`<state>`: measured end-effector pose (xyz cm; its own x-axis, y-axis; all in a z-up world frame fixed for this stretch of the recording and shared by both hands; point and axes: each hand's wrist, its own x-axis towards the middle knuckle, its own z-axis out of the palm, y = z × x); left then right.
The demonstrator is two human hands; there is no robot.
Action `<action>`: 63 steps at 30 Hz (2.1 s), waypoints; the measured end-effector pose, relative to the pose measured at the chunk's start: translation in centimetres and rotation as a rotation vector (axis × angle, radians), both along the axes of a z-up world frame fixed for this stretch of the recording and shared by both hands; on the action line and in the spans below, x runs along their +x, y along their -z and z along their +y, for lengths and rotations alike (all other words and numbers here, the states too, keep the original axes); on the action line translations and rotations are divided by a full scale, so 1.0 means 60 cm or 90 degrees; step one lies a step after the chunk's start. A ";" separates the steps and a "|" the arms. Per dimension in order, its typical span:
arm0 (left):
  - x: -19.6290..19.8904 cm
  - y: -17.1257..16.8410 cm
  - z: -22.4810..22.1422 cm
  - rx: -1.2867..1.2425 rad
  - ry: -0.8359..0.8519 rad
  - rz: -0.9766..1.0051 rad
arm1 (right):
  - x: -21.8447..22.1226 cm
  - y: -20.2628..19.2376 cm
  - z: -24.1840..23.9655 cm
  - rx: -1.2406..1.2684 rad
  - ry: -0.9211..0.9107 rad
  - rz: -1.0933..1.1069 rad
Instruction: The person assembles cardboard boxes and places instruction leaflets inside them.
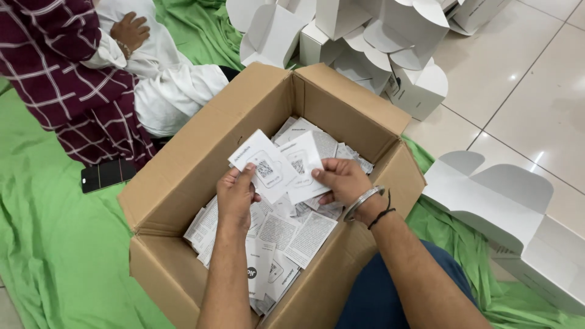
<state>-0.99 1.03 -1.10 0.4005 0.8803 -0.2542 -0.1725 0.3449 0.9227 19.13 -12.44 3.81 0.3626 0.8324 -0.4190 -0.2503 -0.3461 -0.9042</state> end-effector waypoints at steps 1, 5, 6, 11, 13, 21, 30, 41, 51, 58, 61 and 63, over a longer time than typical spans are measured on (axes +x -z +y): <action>-0.001 -0.002 -0.002 -0.001 0.002 0.002 | 0.004 -0.006 -0.004 -0.001 0.002 0.002; 0.004 -0.025 -0.012 -0.009 -0.050 -0.007 | 0.018 -0.017 -0.012 0.047 0.066 0.019; 0.007 -0.032 -0.017 -0.001 -0.055 0.010 | 0.022 -0.015 -0.014 0.063 0.076 0.027; 0.012 -0.026 -0.021 0.054 -0.044 0.074 | 0.027 -0.009 -0.011 0.109 0.123 0.041; 0.010 -0.024 -0.021 0.068 -0.040 0.095 | 0.027 -0.008 -0.008 0.099 0.144 0.027; 0.029 -0.011 -0.057 0.425 -0.023 0.598 | -0.002 0.016 0.007 -0.050 -0.078 -0.251; 0.054 -0.116 -0.142 0.222 0.830 0.845 | 0.021 0.009 -0.001 0.015 0.072 -0.031; 0.027 -0.043 -0.153 0.373 0.787 0.871 | 0.020 -0.001 -0.001 0.010 0.077 0.057; -0.015 0.073 -0.025 -0.063 0.115 -0.077 | 0.050 -0.026 -0.025 0.281 0.196 0.310; 0.030 -0.015 -0.074 -0.026 0.113 -0.006 | 0.067 0.041 -0.027 0.339 0.126 0.276; 0.032 -0.007 -0.075 0.047 0.163 0.147 | 0.055 0.064 -0.017 0.322 0.011 0.001; 0.031 0.006 -0.070 0.031 0.141 0.067 | 0.035 0.037 -0.010 0.106 0.082 -0.115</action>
